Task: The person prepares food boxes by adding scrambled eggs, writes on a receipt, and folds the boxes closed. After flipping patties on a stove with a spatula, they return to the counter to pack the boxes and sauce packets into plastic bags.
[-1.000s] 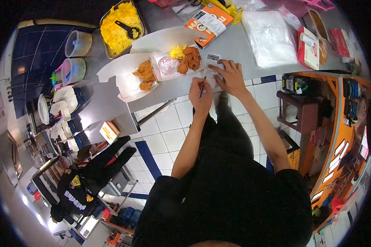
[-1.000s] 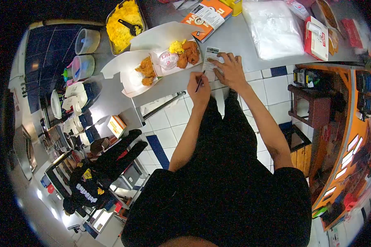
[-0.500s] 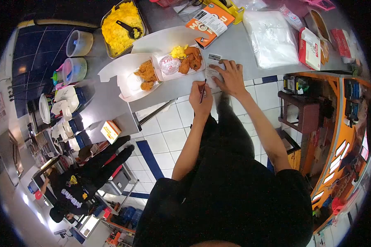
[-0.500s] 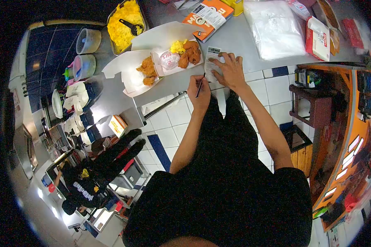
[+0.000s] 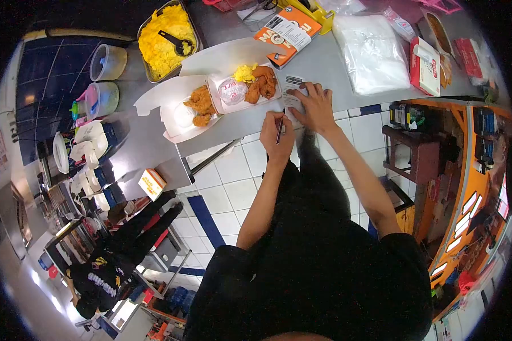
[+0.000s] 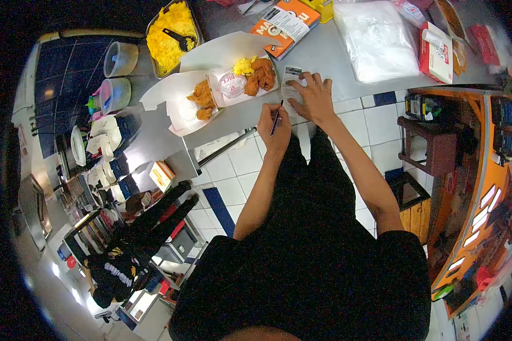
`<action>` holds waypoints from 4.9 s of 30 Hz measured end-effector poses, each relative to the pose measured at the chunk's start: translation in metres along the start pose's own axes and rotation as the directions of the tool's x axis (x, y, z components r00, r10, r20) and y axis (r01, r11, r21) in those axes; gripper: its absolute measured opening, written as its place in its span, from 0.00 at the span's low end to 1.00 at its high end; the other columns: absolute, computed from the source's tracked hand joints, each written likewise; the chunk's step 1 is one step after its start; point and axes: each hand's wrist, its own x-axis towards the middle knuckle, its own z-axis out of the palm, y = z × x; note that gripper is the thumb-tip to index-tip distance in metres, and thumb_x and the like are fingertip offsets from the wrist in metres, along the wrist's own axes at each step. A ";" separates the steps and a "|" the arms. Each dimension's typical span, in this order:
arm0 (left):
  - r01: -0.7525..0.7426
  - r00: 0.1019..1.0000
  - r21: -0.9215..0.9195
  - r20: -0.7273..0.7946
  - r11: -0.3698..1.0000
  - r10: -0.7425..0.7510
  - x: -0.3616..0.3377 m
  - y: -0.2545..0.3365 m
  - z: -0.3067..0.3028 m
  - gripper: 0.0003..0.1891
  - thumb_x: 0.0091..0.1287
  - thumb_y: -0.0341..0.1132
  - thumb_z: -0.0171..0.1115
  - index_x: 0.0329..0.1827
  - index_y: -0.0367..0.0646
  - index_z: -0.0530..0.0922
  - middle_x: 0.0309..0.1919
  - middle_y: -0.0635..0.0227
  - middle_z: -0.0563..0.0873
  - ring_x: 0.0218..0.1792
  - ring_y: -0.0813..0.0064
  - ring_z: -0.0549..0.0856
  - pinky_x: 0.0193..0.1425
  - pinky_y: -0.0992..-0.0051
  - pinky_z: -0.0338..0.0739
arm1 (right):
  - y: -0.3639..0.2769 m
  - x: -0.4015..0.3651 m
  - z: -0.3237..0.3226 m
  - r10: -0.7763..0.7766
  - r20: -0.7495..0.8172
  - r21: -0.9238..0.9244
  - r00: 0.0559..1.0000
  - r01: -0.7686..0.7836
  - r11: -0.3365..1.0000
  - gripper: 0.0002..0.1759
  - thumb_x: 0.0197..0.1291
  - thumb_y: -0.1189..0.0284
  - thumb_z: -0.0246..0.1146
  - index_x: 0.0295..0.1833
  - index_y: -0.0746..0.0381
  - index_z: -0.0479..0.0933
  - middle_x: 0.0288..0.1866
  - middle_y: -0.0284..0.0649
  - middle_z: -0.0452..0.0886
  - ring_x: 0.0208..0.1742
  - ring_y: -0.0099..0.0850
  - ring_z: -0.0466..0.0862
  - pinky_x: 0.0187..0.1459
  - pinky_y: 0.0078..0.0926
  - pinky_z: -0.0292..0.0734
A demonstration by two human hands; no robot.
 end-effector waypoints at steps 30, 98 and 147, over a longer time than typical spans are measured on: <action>0.066 0.994 0.057 0.083 0.996 -0.071 -0.009 -0.011 0.001 0.06 0.61 0.22 0.63 0.36 0.39 0.74 0.27 0.61 0.80 0.27 0.66 0.81 0.34 0.71 0.76 | 0.000 0.001 0.002 -0.001 -0.031 -0.012 1.000 0.001 1.000 0.26 0.50 0.55 0.71 0.57 0.42 0.79 0.56 0.36 0.72 0.59 0.38 0.69 0.51 0.45 0.61; 0.743 0.666 0.559 -0.567 0.367 -0.485 0.021 -0.258 -0.438 0.49 0.43 0.66 0.74 0.62 0.47 0.64 0.57 0.50 0.74 0.62 0.47 0.73 0.58 0.43 0.71 | 0.086 0.045 0.026 0.546 -0.078 0.419 0.834 -0.470 0.777 0.61 0.34 0.85 0.69 0.78 0.62 0.48 0.58 0.58 0.72 0.45 0.40 0.79 0.46 0.36 0.81; 0.263 0.820 -0.410 0.572 0.874 0.021 0.093 0.135 0.144 0.49 0.59 0.30 0.71 0.78 0.37 0.46 0.71 0.46 0.60 0.72 0.53 0.62 0.76 0.59 0.58 | 0.130 0.034 -0.158 0.580 0.083 0.937 0.811 -0.261 0.232 0.13 0.69 0.68 0.64 0.52 0.62 0.71 0.44 0.34 0.77 0.46 0.22 0.75 0.49 0.21 0.73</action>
